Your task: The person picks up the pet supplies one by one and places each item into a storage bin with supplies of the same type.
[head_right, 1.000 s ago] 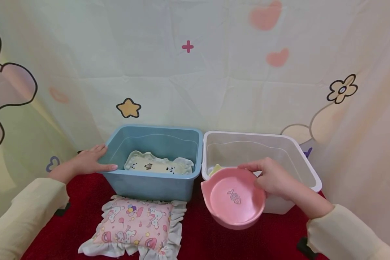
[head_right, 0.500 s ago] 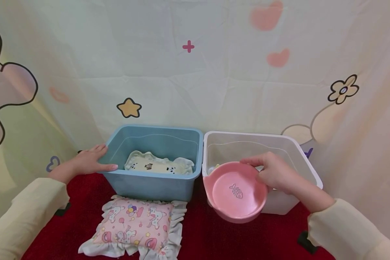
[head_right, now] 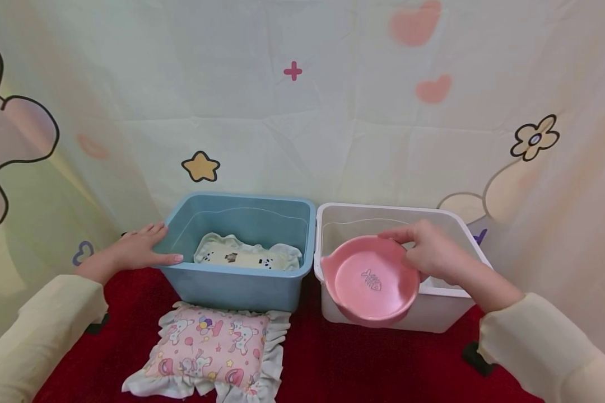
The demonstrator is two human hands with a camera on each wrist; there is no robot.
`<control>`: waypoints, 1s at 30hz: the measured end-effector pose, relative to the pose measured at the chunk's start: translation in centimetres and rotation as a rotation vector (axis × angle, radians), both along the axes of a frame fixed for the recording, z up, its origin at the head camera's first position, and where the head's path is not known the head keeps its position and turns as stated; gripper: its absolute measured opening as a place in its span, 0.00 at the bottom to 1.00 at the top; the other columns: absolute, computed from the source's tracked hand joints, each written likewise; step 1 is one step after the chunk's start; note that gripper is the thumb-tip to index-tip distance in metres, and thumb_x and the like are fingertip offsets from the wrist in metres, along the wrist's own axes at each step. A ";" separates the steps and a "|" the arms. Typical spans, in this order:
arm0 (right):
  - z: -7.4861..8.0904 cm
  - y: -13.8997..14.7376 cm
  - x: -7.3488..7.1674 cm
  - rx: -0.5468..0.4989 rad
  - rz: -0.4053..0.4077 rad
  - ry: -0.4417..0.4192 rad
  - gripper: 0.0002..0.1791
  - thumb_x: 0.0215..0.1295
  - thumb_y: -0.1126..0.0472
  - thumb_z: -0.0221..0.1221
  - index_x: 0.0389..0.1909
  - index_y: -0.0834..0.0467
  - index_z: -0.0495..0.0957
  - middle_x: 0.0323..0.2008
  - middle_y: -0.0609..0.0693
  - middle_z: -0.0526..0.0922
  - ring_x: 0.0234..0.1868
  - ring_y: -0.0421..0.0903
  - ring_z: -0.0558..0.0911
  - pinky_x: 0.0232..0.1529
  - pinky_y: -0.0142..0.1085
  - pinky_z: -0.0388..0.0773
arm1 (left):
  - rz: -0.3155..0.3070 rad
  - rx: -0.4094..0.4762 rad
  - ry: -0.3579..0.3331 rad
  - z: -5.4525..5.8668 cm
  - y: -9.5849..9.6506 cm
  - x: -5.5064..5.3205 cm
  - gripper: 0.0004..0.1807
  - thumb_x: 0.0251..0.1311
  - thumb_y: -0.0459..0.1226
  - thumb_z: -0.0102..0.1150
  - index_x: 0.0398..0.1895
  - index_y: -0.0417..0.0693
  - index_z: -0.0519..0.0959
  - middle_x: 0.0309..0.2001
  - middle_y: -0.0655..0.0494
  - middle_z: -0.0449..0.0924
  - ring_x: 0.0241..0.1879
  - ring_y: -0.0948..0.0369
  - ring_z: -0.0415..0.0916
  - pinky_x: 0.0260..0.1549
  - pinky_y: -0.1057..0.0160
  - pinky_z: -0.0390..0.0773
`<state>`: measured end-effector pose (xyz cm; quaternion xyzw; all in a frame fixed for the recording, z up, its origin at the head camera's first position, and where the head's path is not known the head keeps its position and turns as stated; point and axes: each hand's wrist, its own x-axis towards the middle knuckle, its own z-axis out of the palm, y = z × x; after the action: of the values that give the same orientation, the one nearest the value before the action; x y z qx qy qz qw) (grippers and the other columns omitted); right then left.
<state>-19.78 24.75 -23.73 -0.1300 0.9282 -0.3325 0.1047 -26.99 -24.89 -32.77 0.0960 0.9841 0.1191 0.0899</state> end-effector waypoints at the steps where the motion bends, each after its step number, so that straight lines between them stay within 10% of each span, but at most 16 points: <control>1: 0.1 0.0 0.0 0.001 -0.005 -0.004 0.30 0.47 0.77 0.46 0.56 0.66 0.67 0.45 0.65 0.76 0.19 0.41 0.75 0.15 0.36 0.75 | 0.000 0.001 -0.001 0.0 0.0 0.0 0.59 0.42 0.67 0.51 0.66 0.35 0.44 0.67 0.32 0.40 0.64 0.36 0.38 0.56 0.32 0.42; 30: 1.3 1.1 -1.9 0.070 -0.054 0.009 0.29 0.49 0.75 0.45 0.57 0.64 0.67 0.46 0.66 0.74 0.14 0.40 0.71 0.16 0.35 0.75 | 0.000 -0.001 -0.014 0.1 0.0 0.0 0.59 0.42 0.67 0.50 0.66 0.34 0.44 0.67 0.32 0.40 0.64 0.36 0.38 0.57 0.32 0.42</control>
<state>-21.64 25.86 -22.45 -0.1029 0.9429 -0.3018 0.0959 -27.02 -24.88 -32.69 0.0951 0.9836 0.1192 0.0966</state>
